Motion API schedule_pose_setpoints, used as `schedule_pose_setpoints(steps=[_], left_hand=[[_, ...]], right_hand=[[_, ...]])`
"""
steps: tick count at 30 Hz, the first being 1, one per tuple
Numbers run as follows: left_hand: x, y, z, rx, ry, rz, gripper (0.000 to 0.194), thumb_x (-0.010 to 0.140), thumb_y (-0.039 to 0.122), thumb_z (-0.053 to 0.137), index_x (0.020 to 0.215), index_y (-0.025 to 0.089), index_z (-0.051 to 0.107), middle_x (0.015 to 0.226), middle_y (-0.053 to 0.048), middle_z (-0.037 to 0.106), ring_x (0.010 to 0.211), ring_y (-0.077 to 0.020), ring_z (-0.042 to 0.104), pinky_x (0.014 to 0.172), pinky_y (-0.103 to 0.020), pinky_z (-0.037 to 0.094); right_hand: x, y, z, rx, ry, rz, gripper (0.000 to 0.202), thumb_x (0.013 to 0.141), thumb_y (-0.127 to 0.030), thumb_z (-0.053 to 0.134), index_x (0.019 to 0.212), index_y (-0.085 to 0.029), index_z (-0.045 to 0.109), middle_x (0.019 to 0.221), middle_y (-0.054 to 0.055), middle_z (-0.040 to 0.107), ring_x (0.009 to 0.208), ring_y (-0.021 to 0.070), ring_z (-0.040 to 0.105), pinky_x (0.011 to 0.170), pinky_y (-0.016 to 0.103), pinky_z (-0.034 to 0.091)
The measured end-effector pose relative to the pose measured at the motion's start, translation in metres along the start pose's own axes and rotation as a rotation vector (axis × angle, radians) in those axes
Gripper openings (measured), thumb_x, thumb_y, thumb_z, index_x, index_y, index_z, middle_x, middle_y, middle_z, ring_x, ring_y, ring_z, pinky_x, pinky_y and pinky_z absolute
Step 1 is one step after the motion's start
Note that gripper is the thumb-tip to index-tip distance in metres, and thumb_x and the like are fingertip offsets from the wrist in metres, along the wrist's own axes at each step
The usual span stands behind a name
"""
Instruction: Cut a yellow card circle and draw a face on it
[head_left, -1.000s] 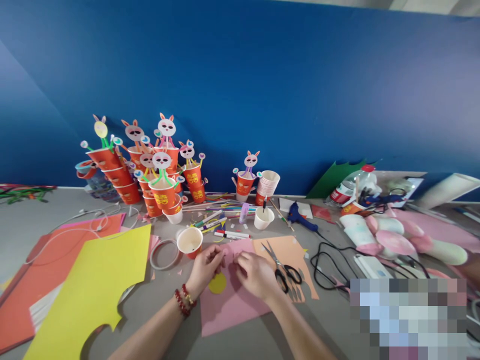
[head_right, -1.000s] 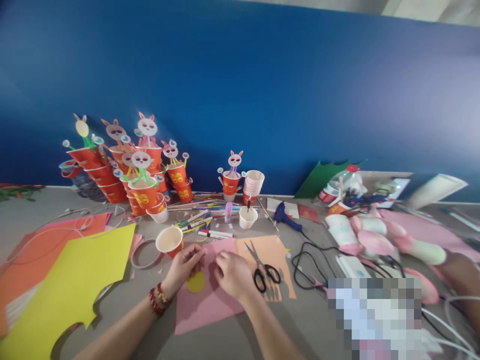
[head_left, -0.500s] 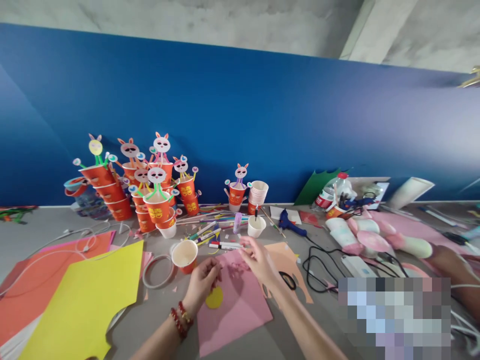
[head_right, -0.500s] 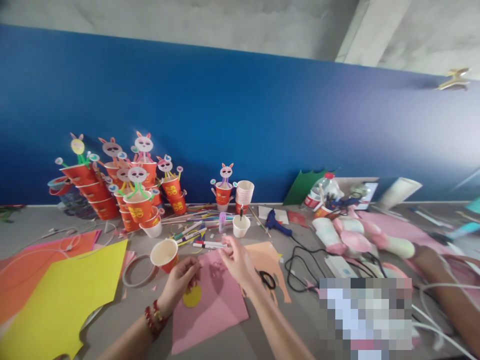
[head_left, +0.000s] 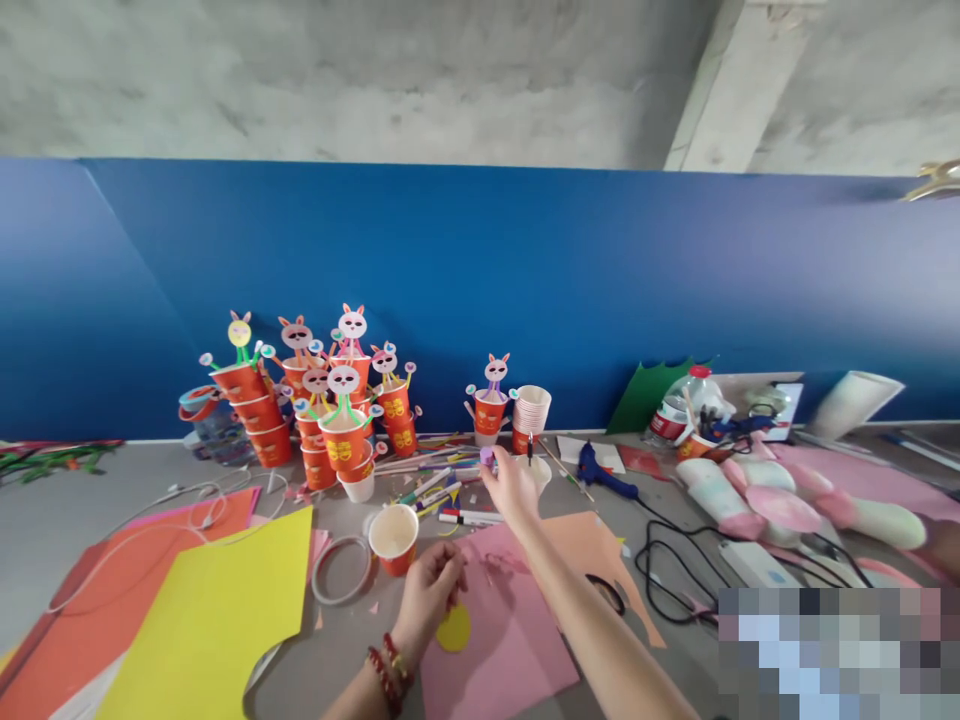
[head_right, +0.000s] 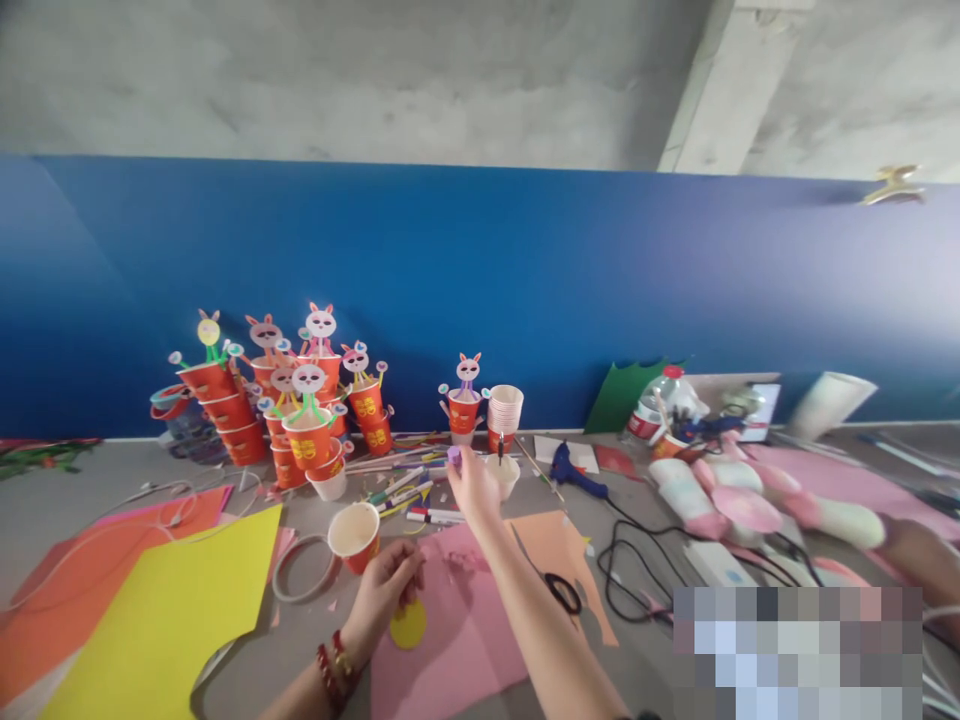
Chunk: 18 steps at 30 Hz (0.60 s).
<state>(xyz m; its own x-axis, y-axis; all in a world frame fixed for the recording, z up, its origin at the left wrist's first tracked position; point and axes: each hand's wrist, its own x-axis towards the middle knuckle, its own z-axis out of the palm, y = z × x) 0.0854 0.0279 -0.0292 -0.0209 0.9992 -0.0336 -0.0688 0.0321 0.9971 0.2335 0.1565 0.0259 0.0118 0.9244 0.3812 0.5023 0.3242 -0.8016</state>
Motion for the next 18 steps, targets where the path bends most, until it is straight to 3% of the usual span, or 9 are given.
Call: schedule_pose_setpoints(steps=[3, 5, 6, 8, 11, 14, 18], left_hand=[[-0.003, 0.005, -0.001, 0.007, 0.021, 0.075, 0.045, 0.079, 0.062, 0.067, 0.070, 0.019, 0.059, 0.069, -0.004, 0.062, 0.056, -0.0140, 0.055, 0.050, -0.023, 0.043], [-0.007, 0.012, -0.001, 0.017, 0.014, 0.202, 0.037, 0.081, 0.053, 0.071, 0.069, 0.019, 0.064, 0.099, -0.010, 0.066, 0.094, -0.0226, 0.063, 0.081, -0.030, 0.051], [-0.009, 0.015, -0.001, 0.010, -0.006, 0.261, 0.033, 0.083, 0.048, 0.071, 0.069, 0.019, 0.066, 0.112, -0.011, 0.064, 0.111, -0.0263, 0.058, 0.096, -0.035, 0.046], [-0.013, 0.022, 0.000, -0.037, -0.091, 0.302, 0.028, 0.085, 0.043, 0.071, 0.070, 0.019, 0.069, 0.128, -0.011, 0.058, 0.128, -0.0300, 0.048, 0.110, -0.041, 0.036], [-0.018, 0.029, 0.000, -0.090, -0.232, 0.247, 0.023, 0.086, 0.040, 0.071, 0.074, 0.020, 0.072, 0.129, -0.011, 0.057, 0.126, -0.0307, 0.049, 0.108, -0.043, 0.038], [-0.020, 0.032, -0.002, -0.041, -0.307, 0.257, 0.020, 0.086, 0.038, 0.072, 0.078, 0.020, 0.074, 0.118, -0.011, 0.060, 0.116, -0.0279, 0.054, 0.102, -0.039, 0.041], [-0.020, 0.027, -0.002, -0.214, -0.396, 0.118, 0.026, 0.087, 0.041, 0.071, 0.076, 0.017, 0.067, 0.081, -0.005, 0.059, 0.073, -0.0154, 0.057, 0.068, -0.026, 0.046]], right_hand=[[-0.010, -0.008, -0.013, 0.095, -0.084, -0.027, 0.021, 0.080, -0.040, 0.071, 0.090, -0.021, 0.069, 0.083, 0.006, 0.067, 0.085, 0.0236, 0.063, 0.073, 0.030, 0.048], [-0.023, -0.012, -0.019, 0.187, -0.174, -0.010, 0.028, 0.081, -0.047, 0.070, 0.089, -0.020, 0.070, 0.083, 0.004, 0.068, 0.080, 0.0211, 0.063, 0.071, 0.029, 0.049], [-0.031, -0.013, -0.021, 0.237, -0.219, 0.012, 0.031, 0.082, -0.050, 0.068, 0.089, -0.019, 0.070, 0.082, 0.004, 0.068, 0.076, 0.0199, 0.063, 0.068, 0.028, 0.050], [-0.047, -0.014, -0.021, 0.331, -0.280, 0.073, 0.037, 0.084, -0.054, 0.066, 0.091, -0.018, 0.069, 0.079, 0.003, 0.067, 0.069, 0.0180, 0.061, 0.061, 0.027, 0.050], [-0.069, -0.015, -0.019, 0.447, -0.313, 0.172, 0.041, 0.083, -0.058, 0.065, 0.091, -0.018, 0.066, 0.070, 0.000, 0.062, 0.055, 0.0145, 0.055, 0.049, 0.025, 0.044], [-0.082, -0.017, -0.017, 0.529, -0.325, 0.237, 0.041, 0.084, -0.059, 0.064, 0.085, -0.018, 0.064, 0.061, -0.003, 0.055, 0.047, 0.0113, 0.047, 0.043, 0.023, 0.037], [-0.091, -0.018, -0.013, 0.640, -0.287, 0.283, 0.038, 0.078, -0.054, 0.074, 0.074, -0.017, 0.065, 0.060, -0.003, 0.054, 0.050, 0.0100, 0.045, 0.045, 0.021, 0.034]])
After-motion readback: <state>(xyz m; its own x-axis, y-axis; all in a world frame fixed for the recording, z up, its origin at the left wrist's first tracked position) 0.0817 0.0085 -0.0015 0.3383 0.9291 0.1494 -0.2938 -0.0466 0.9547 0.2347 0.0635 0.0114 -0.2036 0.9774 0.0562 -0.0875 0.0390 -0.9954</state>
